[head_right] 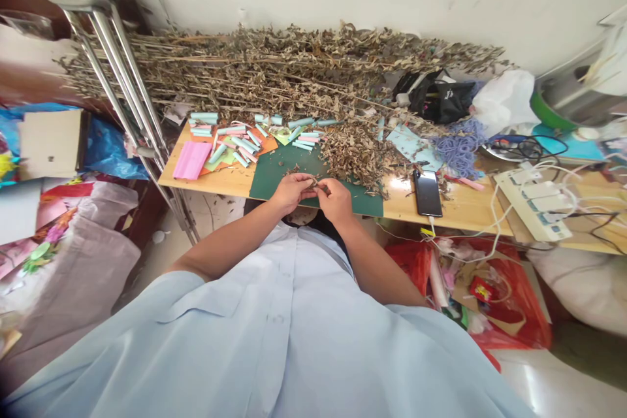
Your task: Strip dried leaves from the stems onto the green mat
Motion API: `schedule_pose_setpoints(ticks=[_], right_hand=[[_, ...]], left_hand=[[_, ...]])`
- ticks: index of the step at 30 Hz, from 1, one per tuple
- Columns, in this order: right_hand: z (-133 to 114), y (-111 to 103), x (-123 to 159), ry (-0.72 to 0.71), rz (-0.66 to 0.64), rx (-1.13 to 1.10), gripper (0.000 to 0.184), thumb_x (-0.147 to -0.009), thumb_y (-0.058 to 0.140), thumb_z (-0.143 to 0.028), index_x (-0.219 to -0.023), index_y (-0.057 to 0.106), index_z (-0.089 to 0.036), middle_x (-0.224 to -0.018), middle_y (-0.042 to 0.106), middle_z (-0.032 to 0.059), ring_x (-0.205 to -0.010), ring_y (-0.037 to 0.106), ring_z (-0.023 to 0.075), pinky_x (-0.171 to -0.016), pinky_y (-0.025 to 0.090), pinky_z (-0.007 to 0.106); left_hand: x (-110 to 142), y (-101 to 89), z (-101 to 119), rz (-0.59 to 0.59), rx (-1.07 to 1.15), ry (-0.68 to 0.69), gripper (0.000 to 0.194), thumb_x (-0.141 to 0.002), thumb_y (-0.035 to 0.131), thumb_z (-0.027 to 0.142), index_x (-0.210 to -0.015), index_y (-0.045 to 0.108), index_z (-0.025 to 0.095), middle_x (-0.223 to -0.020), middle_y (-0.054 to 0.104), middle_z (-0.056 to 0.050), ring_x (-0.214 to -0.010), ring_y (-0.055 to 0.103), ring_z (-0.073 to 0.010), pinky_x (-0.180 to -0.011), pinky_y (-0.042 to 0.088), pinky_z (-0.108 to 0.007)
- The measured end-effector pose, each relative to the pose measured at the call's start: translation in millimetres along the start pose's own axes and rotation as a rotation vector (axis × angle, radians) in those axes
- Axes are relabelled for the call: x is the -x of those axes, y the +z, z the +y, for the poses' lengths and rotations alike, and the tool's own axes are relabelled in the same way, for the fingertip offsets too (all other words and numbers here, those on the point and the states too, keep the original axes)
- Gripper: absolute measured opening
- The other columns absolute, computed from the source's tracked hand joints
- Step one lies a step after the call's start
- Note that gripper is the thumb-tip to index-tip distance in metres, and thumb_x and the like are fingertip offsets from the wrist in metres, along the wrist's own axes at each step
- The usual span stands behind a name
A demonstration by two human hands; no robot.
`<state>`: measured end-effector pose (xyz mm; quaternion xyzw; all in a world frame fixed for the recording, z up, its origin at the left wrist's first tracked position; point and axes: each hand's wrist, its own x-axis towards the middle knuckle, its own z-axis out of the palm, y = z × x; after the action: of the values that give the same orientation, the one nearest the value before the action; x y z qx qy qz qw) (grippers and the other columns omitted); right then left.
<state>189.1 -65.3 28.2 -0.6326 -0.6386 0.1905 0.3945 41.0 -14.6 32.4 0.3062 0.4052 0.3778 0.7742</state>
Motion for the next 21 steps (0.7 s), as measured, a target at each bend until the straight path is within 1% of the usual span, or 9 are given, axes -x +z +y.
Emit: schedule_pose_setpoints(ticks=[2, 4, 6, 8, 11, 16, 19, 21], right_hand=[[0.7, 1.8, 0.4, 0.032, 0.007, -0.04, 0.018, -0.087, 0.064, -0.034, -0.1, 0.068, -0.023, -0.087, 0.071, 0.0028, -0.068, 0.063, 0.0172, -0.072, 0.052, 0.032], [1.7, 3.0, 0.4, 0.048, 0.009, -0.074, 0.03, -0.086, 0.064, -0.033, -0.114, 0.066, -0.023, -0.09, 0.071, 0.0027, -0.066, 0.062, 0.016, -0.07, 0.052, 0.031], [2.9, 3.2, -0.1, 0.027, -0.004, -0.076, 0.038, -0.086, 0.064, -0.031, -0.123, 0.064, -0.022, -0.092, 0.071, 0.0031, -0.068, 0.062, 0.0158, -0.071, 0.053, 0.031], [3.8, 2.4, -0.7, -0.024, -0.028, -0.053, 0.032, -0.088, 0.061, -0.028, -0.119, 0.068, -0.022, -0.094, 0.071, 0.0044, -0.075, 0.064, 0.0175, -0.076, 0.053, 0.032], [4.1, 0.7, -1.0, -0.065, -0.054, -0.014, 0.022, -0.089, 0.058, -0.025, -0.104, 0.074, -0.023, -0.097, 0.072, 0.0064, -0.086, 0.066, 0.0202, -0.083, 0.054, 0.035], [3.5, 2.0, -0.3, -0.051, -0.05, 0.014, 0.02, -0.09, 0.057, -0.021, -0.099, 0.075, -0.022, -0.098, 0.073, 0.0074, -0.089, 0.066, 0.021, -0.085, 0.054, 0.036], [3.2, 5.3, -0.9, -0.09, -0.027, 0.002, 0.021, -0.09, 0.056, -0.019, -0.096, 0.076, -0.022, -0.096, 0.072, 0.0069, -0.09, 0.067, 0.0208, -0.086, 0.054, 0.035], [3.0, 7.3, -1.6, -0.123, -0.015, -0.01, 0.022, -0.091, 0.055, -0.018, -0.094, 0.076, -0.022, -0.094, 0.072, 0.0066, -0.09, 0.067, 0.0206, -0.086, 0.055, 0.035]], left_hand=[[-0.5, -0.9, -0.9, 0.007, -0.013, -0.001, 0.014, -0.083, 0.075, 0.018, -0.091, 0.066, 0.01, -0.082, 0.07, -0.006, -0.07, 0.069, -0.0123, -0.072, 0.06, -0.028], [-1.0, -1.9, -1.8, 0.006, -0.02, 0.007, 0.014, -0.082, 0.075, 0.017, -0.091, 0.067, 0.01, -0.083, 0.07, -0.006, -0.071, 0.069, -0.012, -0.072, 0.06, -0.028], [-1.1, -2.8, -2.6, -0.005, -0.031, 0.015, 0.014, -0.082, 0.074, 0.017, -0.092, 0.068, 0.01, -0.085, 0.071, -0.006, -0.072, 0.07, -0.0123, -0.072, 0.06, -0.028], [-0.7, -3.1, -3.1, -0.014, -0.051, 0.014, 0.014, -0.083, 0.074, 0.017, -0.093, 0.069, 0.009, -0.086, 0.071, -0.007, -0.073, 0.07, -0.0127, -0.073, 0.06, -0.028], [0.4, -2.4, -3.4, -0.007, -0.07, -0.001, 0.014, -0.083, 0.074, 0.018, -0.093, 0.069, 0.009, -0.085, 0.071, -0.007, -0.074, 0.069, -0.0123, -0.074, 0.06, -0.028], [0.4, -0.5, -3.9, 0.017, -0.041, -0.02, 0.013, -0.085, 0.069, 0.012, -0.098, 0.069, 0.01, -0.087, 0.07, -0.007, -0.075, 0.069, -0.0124, -0.079, 0.061, -0.031], [-1.2, -0.7, -4.6, 0.028, -0.035, -0.015, 0.013, -0.085, 0.066, 0.008, -0.098, 0.069, 0.009, -0.087, 0.071, -0.007, -0.077, 0.069, -0.0127, -0.082, 0.06, -0.032], [-2.0, -1.5, -4.7, 0.029, -0.036, -0.01, 0.012, -0.085, 0.067, 0.008, -0.097, 0.07, 0.009, -0.085, 0.07, -0.006, -0.077, 0.068, -0.0127, -0.084, 0.06, -0.034]])
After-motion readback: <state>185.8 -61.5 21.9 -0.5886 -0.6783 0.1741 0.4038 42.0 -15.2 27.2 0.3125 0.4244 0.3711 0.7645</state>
